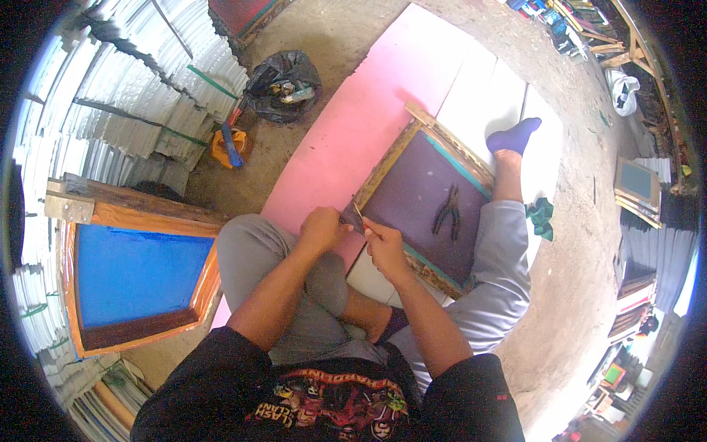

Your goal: The person sits on the floor and wipes the wooden frame of a screen with a yellow cloth. They then use a small tool to scrape or adjust the frame edges.

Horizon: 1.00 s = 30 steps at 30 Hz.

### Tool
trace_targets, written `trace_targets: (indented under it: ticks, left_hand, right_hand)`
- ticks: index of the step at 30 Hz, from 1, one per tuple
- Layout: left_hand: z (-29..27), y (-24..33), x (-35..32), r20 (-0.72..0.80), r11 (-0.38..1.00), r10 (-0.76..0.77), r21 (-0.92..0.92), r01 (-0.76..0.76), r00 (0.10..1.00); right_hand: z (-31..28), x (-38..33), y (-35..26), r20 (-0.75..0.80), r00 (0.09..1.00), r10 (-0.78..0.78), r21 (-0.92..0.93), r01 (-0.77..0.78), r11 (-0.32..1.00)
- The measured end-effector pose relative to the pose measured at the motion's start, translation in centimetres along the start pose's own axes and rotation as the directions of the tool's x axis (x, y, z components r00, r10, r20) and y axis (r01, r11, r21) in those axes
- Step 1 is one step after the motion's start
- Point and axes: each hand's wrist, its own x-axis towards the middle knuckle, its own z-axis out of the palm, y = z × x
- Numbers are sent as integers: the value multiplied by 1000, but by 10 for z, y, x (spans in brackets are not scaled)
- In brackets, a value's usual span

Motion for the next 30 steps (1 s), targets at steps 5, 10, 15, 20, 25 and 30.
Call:
trace_targets:
  ticks: [5,10,15,20,25,30]
  left_hand:
    - [1,-3,-2,-25,998,27,-50,-28,999]
    - [4,-11,4,-45,997,52,-50,-54,998]
    - [7,-14,7,-26,989,46,-139,-49,999]
    - [6,-11,4,-59,984,85,-152,-94,995]
    - [2,-6,6,-18,988,68,-138,-70,997]
    - [1,-5,5,-14,993,67,-99,-68,998]
  right_hand:
    - [8,23,54,-100,805,-584,-281,540,793]
    - [-19,15,33,284,951,123,468,-250,848]
    - [-6,8,23,-32,993,-113,70,115,991]
    - [-11,3,-4,-75,927,-367,-296,331,896]
    - [-13,-2,-19,-45,951,-305,-356,270,894]
    - [-8,-2,-29,-38,961,-273,-435,230,870]
